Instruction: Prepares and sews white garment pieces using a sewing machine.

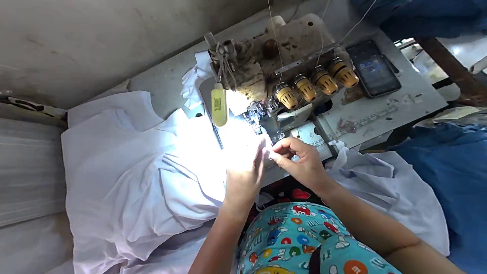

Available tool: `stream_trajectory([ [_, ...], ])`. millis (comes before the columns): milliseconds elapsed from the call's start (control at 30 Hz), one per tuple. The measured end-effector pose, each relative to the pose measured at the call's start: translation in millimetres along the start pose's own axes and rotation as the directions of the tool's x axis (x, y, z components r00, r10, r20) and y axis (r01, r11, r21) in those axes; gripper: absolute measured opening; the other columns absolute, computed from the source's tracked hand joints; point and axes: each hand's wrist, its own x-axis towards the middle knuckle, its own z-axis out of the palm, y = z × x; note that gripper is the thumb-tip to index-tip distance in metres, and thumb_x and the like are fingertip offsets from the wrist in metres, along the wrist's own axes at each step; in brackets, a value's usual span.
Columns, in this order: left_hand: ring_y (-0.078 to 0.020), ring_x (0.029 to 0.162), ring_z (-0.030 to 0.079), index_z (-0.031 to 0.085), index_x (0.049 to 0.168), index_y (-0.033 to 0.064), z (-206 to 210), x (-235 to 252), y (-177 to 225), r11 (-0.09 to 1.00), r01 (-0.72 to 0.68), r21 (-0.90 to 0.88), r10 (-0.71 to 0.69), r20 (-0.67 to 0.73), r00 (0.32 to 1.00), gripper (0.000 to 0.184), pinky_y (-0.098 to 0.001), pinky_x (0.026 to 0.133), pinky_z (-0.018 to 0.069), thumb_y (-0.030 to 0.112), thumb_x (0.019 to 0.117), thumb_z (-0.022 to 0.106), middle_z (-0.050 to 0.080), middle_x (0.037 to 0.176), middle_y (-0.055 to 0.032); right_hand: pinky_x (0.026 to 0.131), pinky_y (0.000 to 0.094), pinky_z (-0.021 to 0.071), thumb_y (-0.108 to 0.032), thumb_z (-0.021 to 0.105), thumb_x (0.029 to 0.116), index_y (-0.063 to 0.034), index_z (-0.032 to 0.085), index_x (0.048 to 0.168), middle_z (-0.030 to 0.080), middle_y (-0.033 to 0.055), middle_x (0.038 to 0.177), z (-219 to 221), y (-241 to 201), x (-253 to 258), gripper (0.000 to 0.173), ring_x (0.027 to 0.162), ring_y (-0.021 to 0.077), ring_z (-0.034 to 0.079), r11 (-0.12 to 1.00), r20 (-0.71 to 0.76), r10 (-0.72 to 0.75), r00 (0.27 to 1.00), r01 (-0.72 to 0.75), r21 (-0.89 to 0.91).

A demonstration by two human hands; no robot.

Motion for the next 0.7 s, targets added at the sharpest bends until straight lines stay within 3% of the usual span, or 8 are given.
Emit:
stream_trajectory([
  [67,-0.0199,0.099,0.071,0.070,0.117,-0.0008,-1.7,-0.4,-2.4,1.000,0.012,-0.002,-0.012,0.009,1.000,0.024,-0.0336,0.090,0.0561,0.012,0.0982,0.063,0.074,0.106,-0.0126,0.067,0.0177,0.0518,-0.016,0.063,0.0965,-0.0049,0.077,0.100,0.073,0.0021,0.086,-1.4,2.8,5.2,0.018,0.072,0.0012,0.062,0.977,0.014,-0.108,0.994,0.109,-0.182],
  [200,-0.0170,0.089,0.070,0.069,0.109,0.0002,-0.4,11.0,-9.8,0.998,0.056,0.031,-0.056,0.015,0.998,0.018,-0.0313,0.081,0.0571,0.014,0.0996,0.061,0.072,0.099,-0.0107,0.062,0.0288,0.0525,-0.017,0.062,0.0968,-0.0062,0.079,0.095,0.071,0.0057,0.075,-1.7,5.3,18.4,0.020,0.067,0.0137,0.065,0.861,0.036,-0.285,0.958,0.273,-0.430],
  [267,-0.0163,0.083,0.069,0.070,0.107,0.0030,-0.8,14.6,-11.1,0.997,0.062,0.047,-0.064,0.036,0.997,0.017,-0.0318,0.075,0.0570,0.015,0.0998,0.060,0.071,0.095,-0.0087,0.061,0.0291,0.0521,-0.017,0.062,0.0970,-0.0065,0.079,0.096,0.071,0.0059,0.075,-0.9,5.3,19.9,0.020,0.067,0.0145,0.065,0.842,0.034,-0.301,0.953,0.282,-0.461],
  [367,-0.0189,0.093,0.069,0.072,0.107,0.0035,0.0,12.4,-12.3,0.997,0.058,0.045,-0.059,0.027,0.998,0.018,-0.0352,0.083,0.0561,0.015,0.0999,0.060,0.072,0.101,-0.0095,0.062,0.0300,0.0531,-0.020,0.061,0.0988,-0.0060,0.079,0.099,0.072,0.0071,0.077,-2.2,6.6,15.4,0.023,0.067,0.0159,0.066,0.838,0.058,-0.281,0.958,0.274,-0.472],
  [533,-0.0154,0.090,0.068,0.071,0.102,0.0043,-3.7,21.0,-18.5,1.000,0.001,0.005,-0.001,0.014,1.000,0.017,-0.0319,0.081,0.0551,0.016,0.1000,0.060,0.071,0.096,-0.0079,0.064,0.0316,0.0547,-0.023,0.058,0.1012,-0.0060,0.077,0.107,0.072,0.0073,0.078,-3.1,10.2,8.1,0.026,0.067,0.0169,0.067,0.841,0.093,-0.237,0.967,0.252,-0.479],
  [700,-0.0177,0.099,0.066,0.071,0.101,0.0050,-7.7,24.1,-21.2,0.999,0.022,-0.045,-0.018,0.086,0.996,0.014,-0.0369,0.089,0.0519,0.014,0.0993,0.060,0.070,0.102,-0.0076,0.063,0.0335,0.0552,-0.023,0.057,0.1013,-0.0051,0.077,0.108,0.072,0.0084,0.078,-3.7,6.8,9.1,0.027,0.066,0.0186,0.067,0.832,0.115,-0.222,0.968,0.250,-0.495],
])
